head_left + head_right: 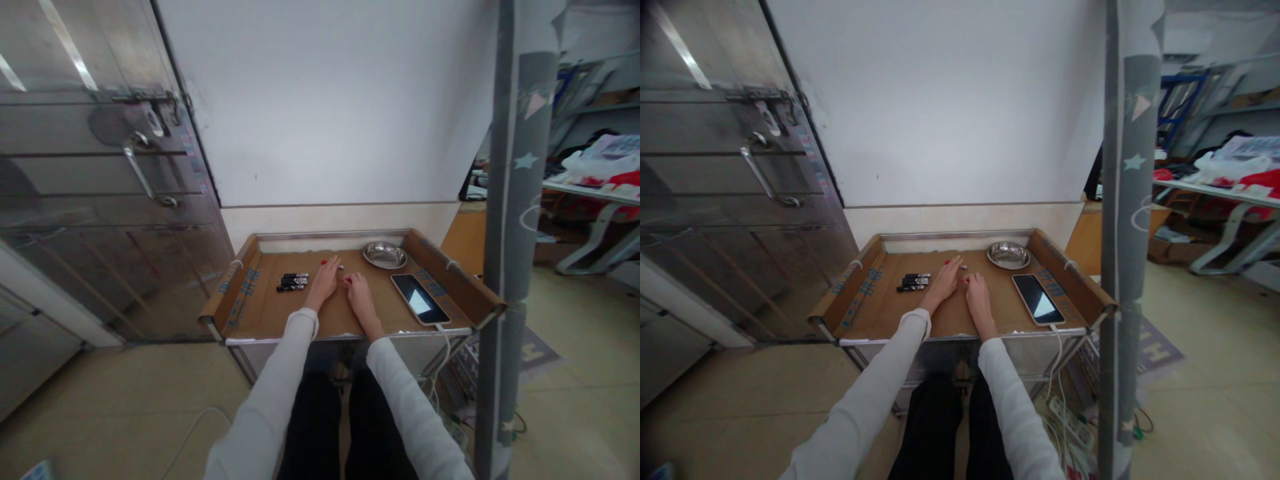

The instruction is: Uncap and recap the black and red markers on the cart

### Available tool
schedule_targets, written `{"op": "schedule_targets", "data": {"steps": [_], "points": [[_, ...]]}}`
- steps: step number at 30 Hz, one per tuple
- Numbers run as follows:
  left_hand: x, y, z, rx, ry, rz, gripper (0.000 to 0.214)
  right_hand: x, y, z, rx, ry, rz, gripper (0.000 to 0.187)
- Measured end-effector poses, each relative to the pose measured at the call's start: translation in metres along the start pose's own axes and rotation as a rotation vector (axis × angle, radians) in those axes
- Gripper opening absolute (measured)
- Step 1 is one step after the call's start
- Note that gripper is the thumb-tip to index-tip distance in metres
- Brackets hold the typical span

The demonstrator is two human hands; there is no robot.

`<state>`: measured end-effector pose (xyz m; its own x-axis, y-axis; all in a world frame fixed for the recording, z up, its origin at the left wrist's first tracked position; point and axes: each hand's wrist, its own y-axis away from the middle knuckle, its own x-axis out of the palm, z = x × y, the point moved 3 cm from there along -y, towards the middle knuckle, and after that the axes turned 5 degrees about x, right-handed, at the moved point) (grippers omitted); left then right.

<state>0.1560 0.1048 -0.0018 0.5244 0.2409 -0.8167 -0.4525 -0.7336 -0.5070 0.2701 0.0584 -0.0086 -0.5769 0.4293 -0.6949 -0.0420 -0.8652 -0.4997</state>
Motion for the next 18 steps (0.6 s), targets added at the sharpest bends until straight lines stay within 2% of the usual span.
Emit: {"op": "schedule_targets", "data": {"steps": [2, 4, 6, 9, 13, 18], "points": [[0.006, -0.004, 0.003, -0.005, -0.061, 0.057, 0.045, 0.001, -0.001, -0.001, 0.013, 0.011, -0.007, 0.025], [0.007, -0.002, 0.004, -0.034, -0.118, 0.064, 0.034, 0.001, -0.002, -0.002, 0.031, 0.005, -0.036, 0.026], [0.004, 0.005, 0.003, -0.061, -0.174, 0.056, 0.025, 0.000, -0.001, -0.004, 0.051, -0.020, -0.079, 0.026], [-0.005, 0.022, -0.002, -0.067, -0.215, 0.061, 0.023, -0.001, 0.001, -0.006, 0.056, -0.070, -0.128, 0.027], [-0.016, 0.037, -0.008, -0.030, -0.171, 0.048, 0.022, 0.001, 0.002, -0.006, 0.020, -0.127, -0.122, 0.026], [-0.021, 0.036, -0.013, 0.008, -0.076, 0.013, 0.019, -0.002, 0.002, 0.000, 0.002, -0.244, -0.058, 0.028]]}}
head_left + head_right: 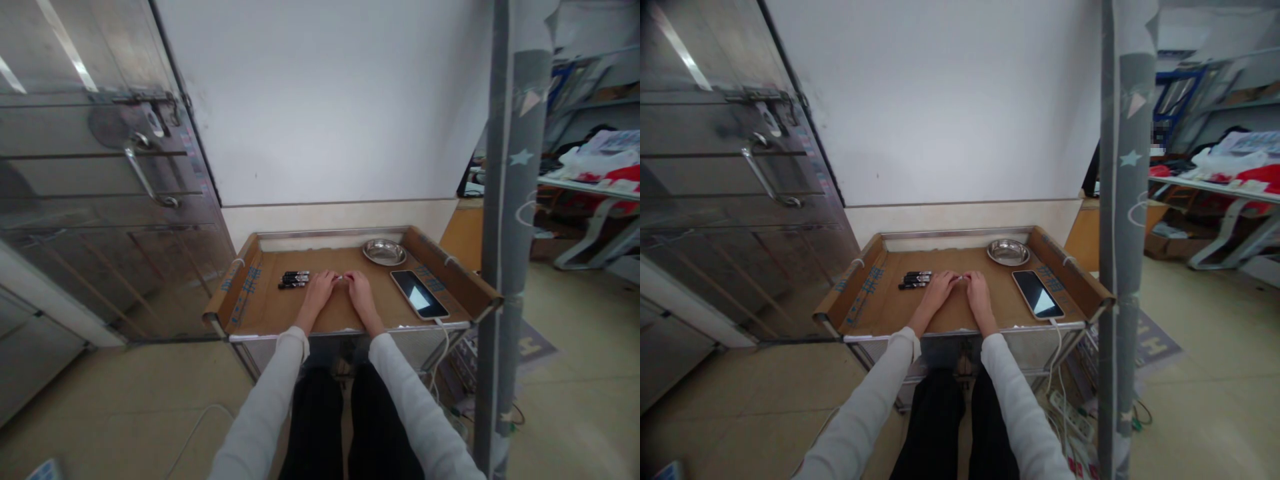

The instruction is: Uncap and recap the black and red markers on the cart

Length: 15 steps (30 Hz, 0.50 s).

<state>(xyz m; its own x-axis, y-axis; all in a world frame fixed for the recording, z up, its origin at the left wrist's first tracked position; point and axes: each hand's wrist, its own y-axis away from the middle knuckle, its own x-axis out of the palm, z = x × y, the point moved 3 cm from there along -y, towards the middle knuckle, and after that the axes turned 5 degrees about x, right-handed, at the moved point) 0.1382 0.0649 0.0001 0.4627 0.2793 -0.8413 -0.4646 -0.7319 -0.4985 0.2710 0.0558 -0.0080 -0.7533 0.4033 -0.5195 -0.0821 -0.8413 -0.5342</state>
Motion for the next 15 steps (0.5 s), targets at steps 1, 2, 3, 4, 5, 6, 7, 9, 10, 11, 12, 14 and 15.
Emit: {"op": "schedule_targets", "data": {"steps": [1, 2, 3, 4, 5, 6, 7, 9, 10, 11, 12, 14, 15], "points": [[-0.001, 0.000, -0.001, -0.001, 0.017, -0.017, 0.019, 0.000, 0.001, 0.003, -0.015, -0.045, 0.044, 0.028], [-0.003, 0.000, -0.002, -0.010, 0.029, -0.035, 0.019, 0.000, 0.001, 0.006, -0.041, -0.095, 0.105, 0.031], [-0.006, 0.001, -0.003, -0.027, 0.035, -0.055, 0.019, 0.001, 0.003, 0.010, -0.075, -0.146, 0.179, 0.036], [-0.009, 0.003, -0.004, -0.046, 0.038, -0.075, 0.019, 0.002, 0.004, 0.013, -0.109, -0.192, 0.253, 0.044], [-0.014, 0.007, -0.005, -0.066, 0.037, -0.097, 0.019, 0.003, 0.005, 0.015, -0.138, -0.227, 0.307, 0.053], [-0.020, 0.012, -0.006, -0.089, 0.027, -0.120, 0.019, 0.004, 0.006, 0.016, -0.157, -0.247, 0.333, 0.060], [-0.026, 0.018, -0.007, -0.117, 0.011, -0.145, 0.019, 0.005, 0.006, 0.015, -0.165, -0.249, 0.334, 0.065], [-0.038, 0.034, -0.007, -0.216, -0.058, -0.191, 0.018, 0.007, 0.005, 0.010, -0.145, -0.201, 0.297, 0.069], [-0.043, 0.043, -0.004, -0.296, -0.092, -0.198, 0.018, 0.009, 0.005, 0.007, -0.121, -0.151, 0.277, 0.069], [-0.047, 0.051, -0.001, -0.377, -0.107, -0.189, 0.017, 0.011, 0.006, 0.003, -0.089, -0.085, 0.266, 0.067], [-0.049, 0.058, 0.003, -0.440, -0.116, -0.169, 0.016, 0.013, 0.007, 0.000, -0.059, -0.011, 0.262, 0.064], [-0.049, 0.067, 0.011, -0.519, -0.125, -0.129, 0.017, 0.015, 0.010, -0.003, -0.029, 0.137, 0.259, 0.056], [-0.049, 0.069, 0.014, -0.533, -0.123, -0.127, 0.018, 0.015, 0.012, -0.003, -0.030, 0.201, 0.264, 0.053]]}}
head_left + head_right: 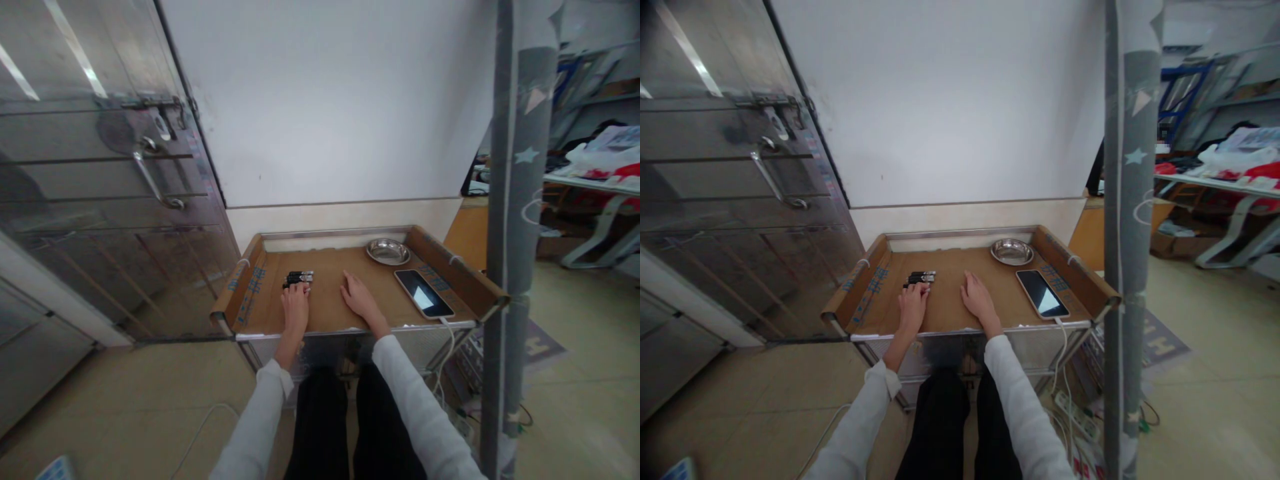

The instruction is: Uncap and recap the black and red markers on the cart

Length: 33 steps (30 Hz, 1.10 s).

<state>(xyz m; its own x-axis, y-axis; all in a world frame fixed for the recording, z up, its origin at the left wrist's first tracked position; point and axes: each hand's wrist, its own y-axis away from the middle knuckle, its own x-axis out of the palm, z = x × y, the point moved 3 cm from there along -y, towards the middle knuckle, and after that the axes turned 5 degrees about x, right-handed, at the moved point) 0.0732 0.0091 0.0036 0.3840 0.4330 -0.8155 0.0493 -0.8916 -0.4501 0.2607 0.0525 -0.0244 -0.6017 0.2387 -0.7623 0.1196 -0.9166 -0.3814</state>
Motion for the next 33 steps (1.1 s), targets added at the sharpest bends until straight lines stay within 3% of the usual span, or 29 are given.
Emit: {"op": "schedule_targets", "data": {"steps": [4, 6, 9, 18, 20, 23, 25, 30, 33], "points": [[0.002, 0.004, -0.002, 0.149, 0.066, -0.040, 0.032, -0.002, 0.010, 0.003, 0.015, 0.176, 0.037, 0.048], [0.002, 0.011, -0.007, 0.266, 0.073, 0.021, 0.026, -0.003, 0.013, 0.005, 0.027, 0.220, 0.055, 0.048], [0.000, 0.022, -0.009, 0.318, 0.043, 0.135, 0.021, -0.005, 0.015, 0.008, 0.036, 0.250, 0.073, 0.049], [-0.006, 0.027, -0.011, 0.266, 0.041, 0.135, 0.022, -0.013, 0.018, 0.013, 0.029, 0.220, 0.073, 0.044], [-0.008, 0.025, -0.009, 0.172, 0.022, 0.061, 0.022, -0.014, 0.019, 0.014, 0.027, 0.188, 0.059, 0.042], [-0.016, 0.018, 0.004, -0.076, -0.057, -0.093, 0.031, -0.014, 0.019, 0.015, 0.018, 0.146, 0.034, 0.039], [-0.021, 0.011, 0.016, -0.165, -0.110, -0.114, 0.033, -0.014, 0.019, 0.015, 0.009, 0.119, 0.016, 0.038], [-0.030, 0.003, 0.045, -0.070, -0.195, 0.030, 0.020, -0.016, 0.019, 0.012, 0.011, 0.044, -0.027, 0.034], [-0.032, 0.007, 0.051, 0.008, -0.194, 0.085, 0.017, -0.015, 0.017, 0.014, 0.050, -0.032, -0.021, 0.032]]}}
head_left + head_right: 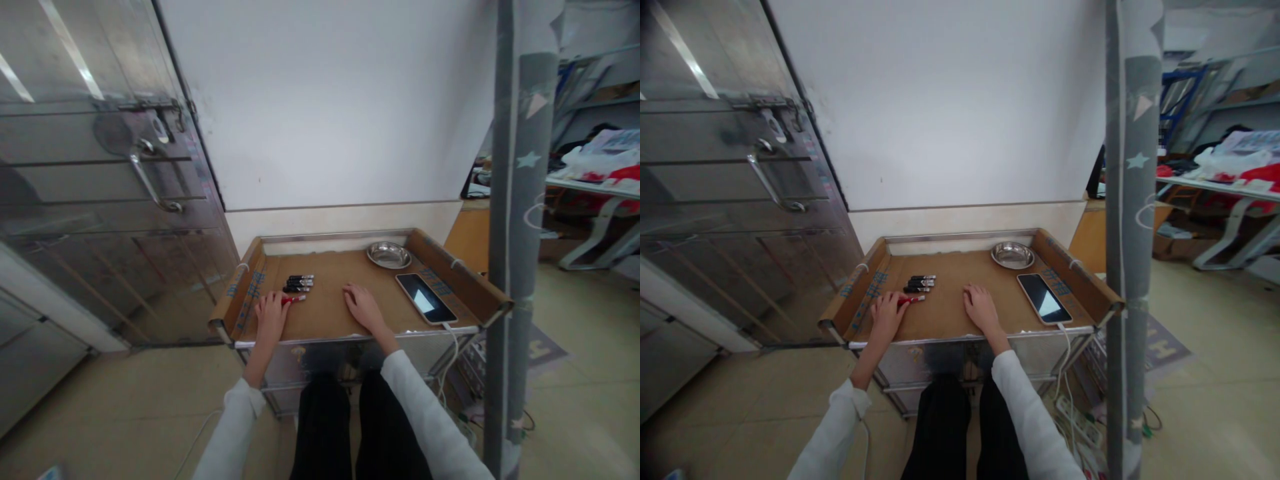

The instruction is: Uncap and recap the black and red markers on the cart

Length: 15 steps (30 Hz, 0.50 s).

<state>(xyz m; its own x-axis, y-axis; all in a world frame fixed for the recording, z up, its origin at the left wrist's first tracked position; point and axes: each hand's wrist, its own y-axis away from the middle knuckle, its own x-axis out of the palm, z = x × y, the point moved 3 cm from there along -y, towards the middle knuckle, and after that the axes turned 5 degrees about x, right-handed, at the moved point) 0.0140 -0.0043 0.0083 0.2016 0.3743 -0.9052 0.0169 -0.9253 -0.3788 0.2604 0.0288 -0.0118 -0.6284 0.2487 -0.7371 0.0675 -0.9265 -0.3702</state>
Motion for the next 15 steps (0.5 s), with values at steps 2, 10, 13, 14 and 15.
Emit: {"op": "schedule_targets", "data": {"steps": [2, 10, 13, 14, 15], "points": [[0.000, 0.003, -0.005, 0.051, 0.053, 0.028, 0.015, 0.004, -0.003, 0.006, 0.053, -0.133, 0.006, 0.035], [-0.014, -0.033, -0.079, 0.361, 0.665, -0.085, 0.013, 0.029, -0.033, 0.032, 0.309, -1.047, 0.128, 0.033], [-0.018, -0.050, -0.098, 0.222, 0.832, -0.300, 0.025, 0.035, -0.042, 0.032, 0.378, -1.283, 0.215, 0.024], [-0.018, -0.053, -0.104, 0.230, 0.845, -0.321, 0.026, 0.037, -0.043, 0.032, 0.395, -1.329, 0.241, 0.023], [-0.017, -0.055, -0.109, 0.262, 0.842, -0.315, 0.025, 0.039, -0.043, 0.031, 0.414, -1.367, 0.262, 0.022]]}}
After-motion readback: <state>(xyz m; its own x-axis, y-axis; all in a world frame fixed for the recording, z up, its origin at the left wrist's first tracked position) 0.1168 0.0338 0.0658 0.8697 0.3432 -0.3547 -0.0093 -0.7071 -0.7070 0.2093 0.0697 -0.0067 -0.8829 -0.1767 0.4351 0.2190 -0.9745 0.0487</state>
